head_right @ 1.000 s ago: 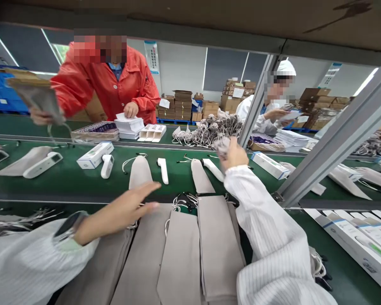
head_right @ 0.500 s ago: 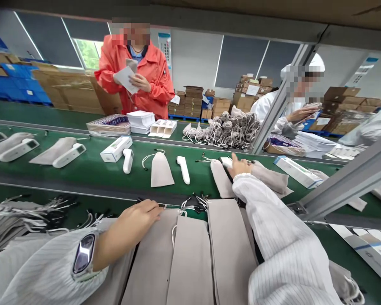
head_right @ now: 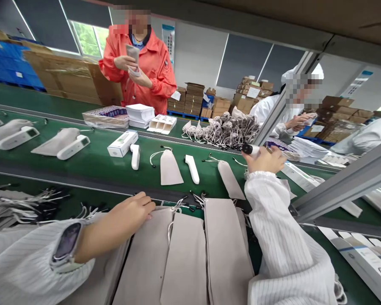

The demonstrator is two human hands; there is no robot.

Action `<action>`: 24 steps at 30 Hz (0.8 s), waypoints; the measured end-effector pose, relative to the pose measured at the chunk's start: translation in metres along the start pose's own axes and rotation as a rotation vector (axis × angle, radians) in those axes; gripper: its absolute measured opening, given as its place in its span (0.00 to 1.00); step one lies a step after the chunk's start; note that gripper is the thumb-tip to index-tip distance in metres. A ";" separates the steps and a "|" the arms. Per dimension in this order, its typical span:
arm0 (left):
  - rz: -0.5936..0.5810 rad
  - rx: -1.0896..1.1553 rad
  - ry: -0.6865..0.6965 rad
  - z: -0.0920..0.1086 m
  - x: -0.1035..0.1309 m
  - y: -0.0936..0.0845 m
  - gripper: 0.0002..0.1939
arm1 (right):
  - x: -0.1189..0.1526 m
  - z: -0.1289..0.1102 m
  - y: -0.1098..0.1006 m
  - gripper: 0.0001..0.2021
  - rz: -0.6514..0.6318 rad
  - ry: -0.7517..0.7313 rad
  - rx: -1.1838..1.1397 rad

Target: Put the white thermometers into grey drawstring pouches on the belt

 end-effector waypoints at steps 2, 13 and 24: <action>-0.061 0.095 0.016 -0.005 0.002 -0.003 0.08 | 0.013 -0.029 -0.007 0.18 0.138 -0.109 0.011; 0.011 0.660 0.116 -0.013 0.013 -0.038 0.13 | 0.038 -0.055 0.078 0.21 -0.168 -0.156 -0.601; 0.359 0.684 0.259 0.001 0.022 -0.069 0.08 | 0.133 -0.175 0.099 0.19 -0.725 -0.292 -0.986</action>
Point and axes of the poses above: each hand's wrist, its own x-axis away from the middle knuckle, its own y-axis out of the palm, z = x × y, the point moved 10 cm from there along -x, towards the middle knuckle, and after that the axes turned 12 degrees about -z, right-handed, at the moved point
